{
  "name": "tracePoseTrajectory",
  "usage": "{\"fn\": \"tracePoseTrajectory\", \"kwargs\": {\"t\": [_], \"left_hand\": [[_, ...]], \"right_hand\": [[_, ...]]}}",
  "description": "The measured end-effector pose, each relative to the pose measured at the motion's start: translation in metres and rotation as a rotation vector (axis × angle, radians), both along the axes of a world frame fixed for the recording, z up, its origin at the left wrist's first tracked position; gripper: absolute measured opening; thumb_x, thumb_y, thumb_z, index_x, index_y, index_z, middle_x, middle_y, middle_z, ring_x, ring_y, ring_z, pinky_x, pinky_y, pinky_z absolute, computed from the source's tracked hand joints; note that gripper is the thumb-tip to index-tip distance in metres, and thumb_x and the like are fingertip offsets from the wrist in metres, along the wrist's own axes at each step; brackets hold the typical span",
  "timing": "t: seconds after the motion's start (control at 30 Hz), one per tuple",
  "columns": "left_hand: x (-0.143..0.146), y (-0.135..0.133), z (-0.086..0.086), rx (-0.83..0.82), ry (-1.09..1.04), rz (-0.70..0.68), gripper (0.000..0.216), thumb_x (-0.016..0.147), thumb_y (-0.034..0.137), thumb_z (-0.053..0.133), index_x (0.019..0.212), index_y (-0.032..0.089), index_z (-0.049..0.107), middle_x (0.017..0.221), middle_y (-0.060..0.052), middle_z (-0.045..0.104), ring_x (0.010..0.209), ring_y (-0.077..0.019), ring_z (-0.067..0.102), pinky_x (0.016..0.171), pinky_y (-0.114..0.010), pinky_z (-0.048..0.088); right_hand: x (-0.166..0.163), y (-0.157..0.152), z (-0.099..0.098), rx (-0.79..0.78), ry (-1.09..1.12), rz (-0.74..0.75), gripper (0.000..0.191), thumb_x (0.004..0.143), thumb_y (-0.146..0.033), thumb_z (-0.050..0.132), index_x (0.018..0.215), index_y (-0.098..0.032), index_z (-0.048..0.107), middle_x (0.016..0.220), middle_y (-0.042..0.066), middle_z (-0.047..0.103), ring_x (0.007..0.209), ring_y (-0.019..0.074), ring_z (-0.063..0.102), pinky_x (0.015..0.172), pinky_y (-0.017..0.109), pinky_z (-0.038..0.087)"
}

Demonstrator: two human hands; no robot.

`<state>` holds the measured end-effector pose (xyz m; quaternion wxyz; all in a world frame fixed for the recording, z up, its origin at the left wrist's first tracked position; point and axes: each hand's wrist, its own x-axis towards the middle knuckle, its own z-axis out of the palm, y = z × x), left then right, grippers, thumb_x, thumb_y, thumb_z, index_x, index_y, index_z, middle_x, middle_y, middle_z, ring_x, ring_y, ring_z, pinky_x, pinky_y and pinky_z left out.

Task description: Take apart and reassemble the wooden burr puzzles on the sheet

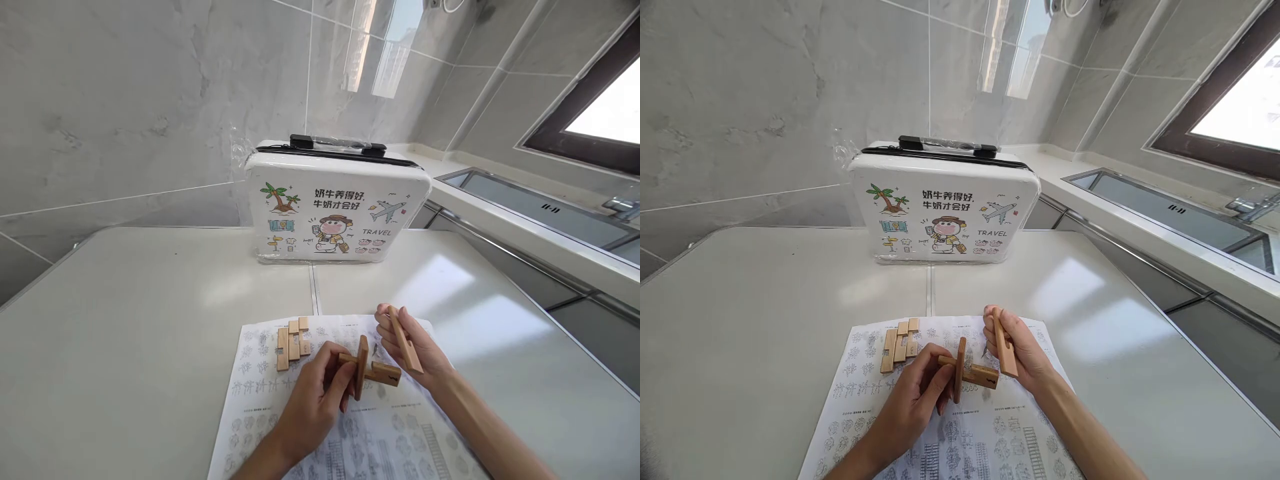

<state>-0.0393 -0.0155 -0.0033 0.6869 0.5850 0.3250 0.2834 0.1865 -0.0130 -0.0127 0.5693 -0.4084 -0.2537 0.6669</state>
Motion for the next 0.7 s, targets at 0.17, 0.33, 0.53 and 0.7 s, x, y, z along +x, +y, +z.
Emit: {"fn": "tracePoseTrajectory", "kwargs": {"t": [0.17, 0.33, 0.53, 0.7], "left_hand": [[0.000, 0.002, 0.003, -0.034, -0.016, 0.009, 0.034, 0.106, 0.053, 0.052, 0.098, 0.021, 0.058, 0.079, -0.001, 0.062, 0.066, -0.0144, 0.052, 0.065, -0.028, 0.045], [-0.001, 0.007, 0.003, -0.067, -0.124, 0.057, 0.033, 0.106, 0.052, 0.054, 0.097, 0.020, 0.058, 0.078, -0.001, 0.059, 0.068, -0.0150, 0.049, 0.067, -0.029, 0.043], [-0.007, 0.011, 0.006, -0.121, -0.157, 0.118, 0.038, 0.105, 0.056, 0.055, 0.090, 0.021, 0.059, 0.077, 0.001, 0.052, 0.073, -0.0149, 0.046, 0.075, -0.028, 0.041], [-0.006, 0.010, 0.006, -0.252, -0.258, 0.062, 0.039, 0.106, 0.056, 0.053, 0.088, 0.021, 0.056, 0.087, -0.001, 0.056, 0.072, -0.0138, 0.051, 0.072, -0.028, 0.044]], "right_hand": [[0.003, 0.004, -0.007, 0.022, 0.138, -0.073, 0.049, 0.081, -0.059, 0.087, 0.077, -0.023, 0.054, 0.074, -0.005, 0.037, 0.057, 0.0111, 0.023, 0.046, 0.022, 0.030], [0.000, 0.005, -0.005, -0.001, 0.164, -0.009, 0.040, 0.095, -0.057, 0.074, 0.082, -0.024, 0.054, 0.059, -0.009, 0.027, 0.053, 0.0112, 0.022, 0.049, 0.021, 0.032], [-0.002, 0.001, 0.001, -0.030, 0.238, 0.092, 0.027, 0.097, -0.042, 0.075, 0.090, -0.022, 0.058, 0.065, -0.009, 0.036, 0.049, 0.0073, 0.017, 0.040, 0.017, 0.023], [-0.002, -0.003, 0.004, 0.026, 0.186, 0.159, 0.031, 0.102, -0.049, 0.068, 0.125, -0.033, 0.056, 0.071, -0.008, 0.044, 0.049, 0.0079, 0.020, 0.036, 0.015, 0.014]]}}
